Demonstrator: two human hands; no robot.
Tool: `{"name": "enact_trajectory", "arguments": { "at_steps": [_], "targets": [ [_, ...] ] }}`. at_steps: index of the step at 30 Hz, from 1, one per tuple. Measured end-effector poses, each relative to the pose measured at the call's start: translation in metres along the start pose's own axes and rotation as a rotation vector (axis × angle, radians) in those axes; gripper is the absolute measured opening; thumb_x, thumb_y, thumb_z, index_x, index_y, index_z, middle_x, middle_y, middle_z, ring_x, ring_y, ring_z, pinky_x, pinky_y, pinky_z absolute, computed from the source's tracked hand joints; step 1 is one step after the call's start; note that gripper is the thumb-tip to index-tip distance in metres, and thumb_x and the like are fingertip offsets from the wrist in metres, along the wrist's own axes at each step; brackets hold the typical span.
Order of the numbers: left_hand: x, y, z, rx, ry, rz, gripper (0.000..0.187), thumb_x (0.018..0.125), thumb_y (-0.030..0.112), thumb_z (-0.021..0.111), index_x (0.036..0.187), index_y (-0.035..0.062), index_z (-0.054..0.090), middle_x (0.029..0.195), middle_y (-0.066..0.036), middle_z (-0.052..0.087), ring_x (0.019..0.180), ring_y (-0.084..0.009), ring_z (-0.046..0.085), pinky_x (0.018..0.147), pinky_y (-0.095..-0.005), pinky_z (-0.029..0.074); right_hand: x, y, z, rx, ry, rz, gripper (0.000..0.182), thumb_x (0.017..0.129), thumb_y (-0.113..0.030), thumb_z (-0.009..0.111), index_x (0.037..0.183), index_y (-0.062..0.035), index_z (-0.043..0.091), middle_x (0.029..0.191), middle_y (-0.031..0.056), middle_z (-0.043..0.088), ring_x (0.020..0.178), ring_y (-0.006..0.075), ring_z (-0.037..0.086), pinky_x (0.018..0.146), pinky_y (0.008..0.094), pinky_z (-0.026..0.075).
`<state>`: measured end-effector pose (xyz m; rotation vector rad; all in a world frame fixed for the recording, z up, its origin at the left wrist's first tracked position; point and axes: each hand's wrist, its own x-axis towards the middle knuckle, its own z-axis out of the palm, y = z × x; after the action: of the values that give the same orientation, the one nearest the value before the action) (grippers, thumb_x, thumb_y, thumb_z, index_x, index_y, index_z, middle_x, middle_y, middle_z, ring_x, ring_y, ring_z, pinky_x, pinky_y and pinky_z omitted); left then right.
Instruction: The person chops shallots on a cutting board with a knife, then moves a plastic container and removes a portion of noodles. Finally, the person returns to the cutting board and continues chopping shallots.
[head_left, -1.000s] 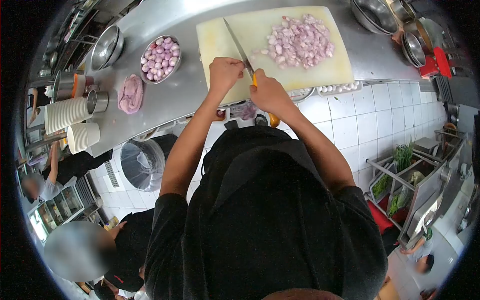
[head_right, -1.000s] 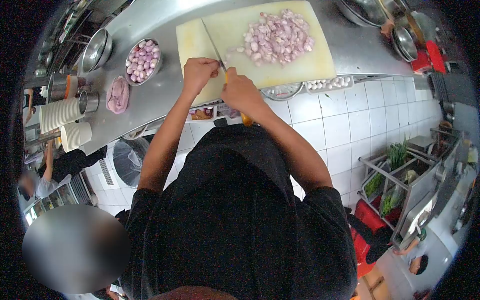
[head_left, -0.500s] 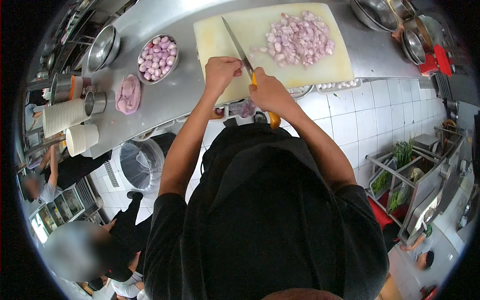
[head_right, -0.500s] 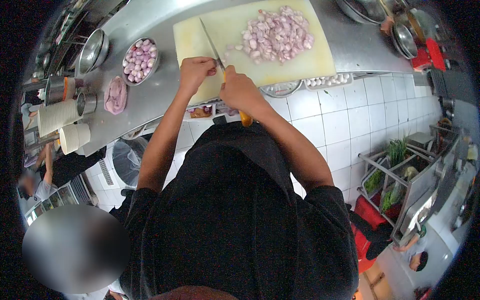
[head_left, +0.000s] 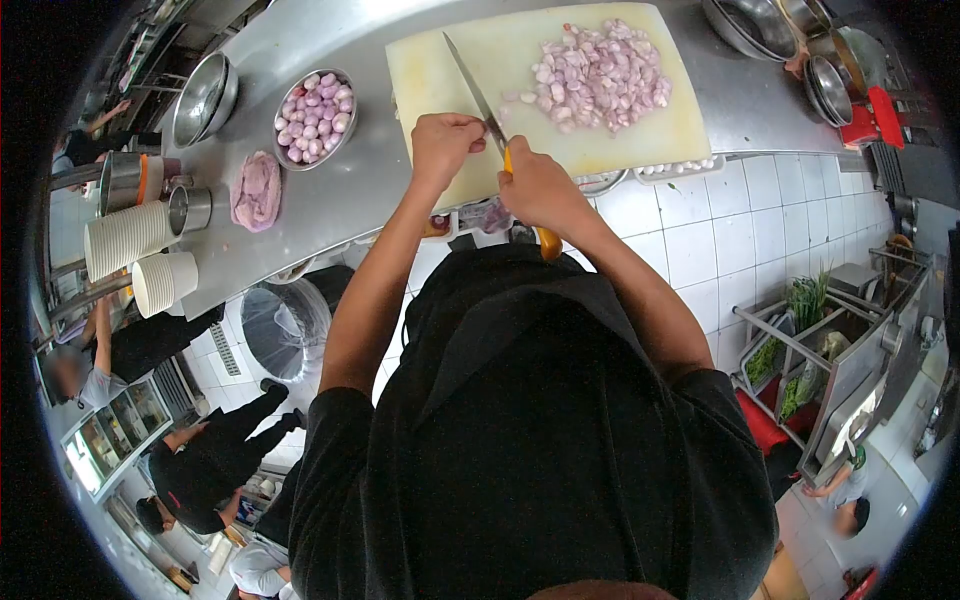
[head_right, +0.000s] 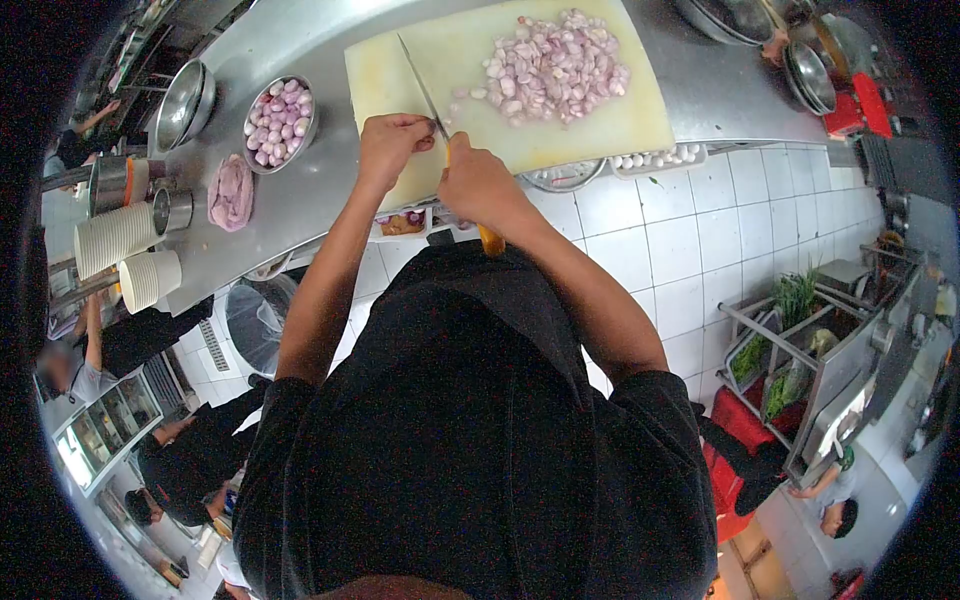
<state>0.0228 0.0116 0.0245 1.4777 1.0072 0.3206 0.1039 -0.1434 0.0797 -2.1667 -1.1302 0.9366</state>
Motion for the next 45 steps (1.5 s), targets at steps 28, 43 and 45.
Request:
{"name": "enact_trajectory", "arguments": {
  "at_steps": [28, 43, 45],
  "targets": [
    [0.003, -0.014, 0.000, 0.029, 0.012, 0.085, 0.018, 0.084, 0.008, 0.070, 0.093, -0.0072, 0.075, 0.077, -0.012, 0.073, 0.065, -0.0143, 0.069, 0.063, -0.0260, 0.057, 0.043, 0.004, 0.016, 0.073, 0.067, 0.042, 0.032, 0.088, -0.014, 0.057, 0.110, 0.0052, 0.047, 0.087, 0.0345, 0.066, 0.089, 0.0521, 0.065, 0.082, 0.0572, 0.050],
    [-0.024, 0.009, -0.073, 0.310, 0.344, 0.460, 0.020, 0.080, 0.012, 0.075, 0.100, 0.0058, 0.076, 0.092, -0.015, 0.071, 0.074, -0.0257, 0.069, 0.072, -0.0353, 0.055, 0.017, 0.037, 0.034, 0.169, 0.044, -0.050, 0.031, 0.097, -0.021, 0.057, 0.117, 0.0000, 0.046, 0.078, 0.0259, 0.064, 0.069, 0.0401, 0.065, 0.061, 0.0479, 0.050],
    [-0.016, 0.006, -0.111, 0.416, 0.454, 0.519, 0.021, 0.079, 0.011, 0.076, 0.099, 0.0066, 0.077, 0.096, -0.014, 0.071, 0.077, -0.0268, 0.068, 0.073, -0.0364, 0.055, 0.005, 0.019, 0.018, 0.209, -0.020, 0.066, 0.032, 0.097, -0.021, 0.058, 0.116, 0.0005, 0.045, 0.078, 0.0280, 0.066, 0.063, 0.0407, 0.068, 0.057, 0.0487, 0.051]
  ]
}}
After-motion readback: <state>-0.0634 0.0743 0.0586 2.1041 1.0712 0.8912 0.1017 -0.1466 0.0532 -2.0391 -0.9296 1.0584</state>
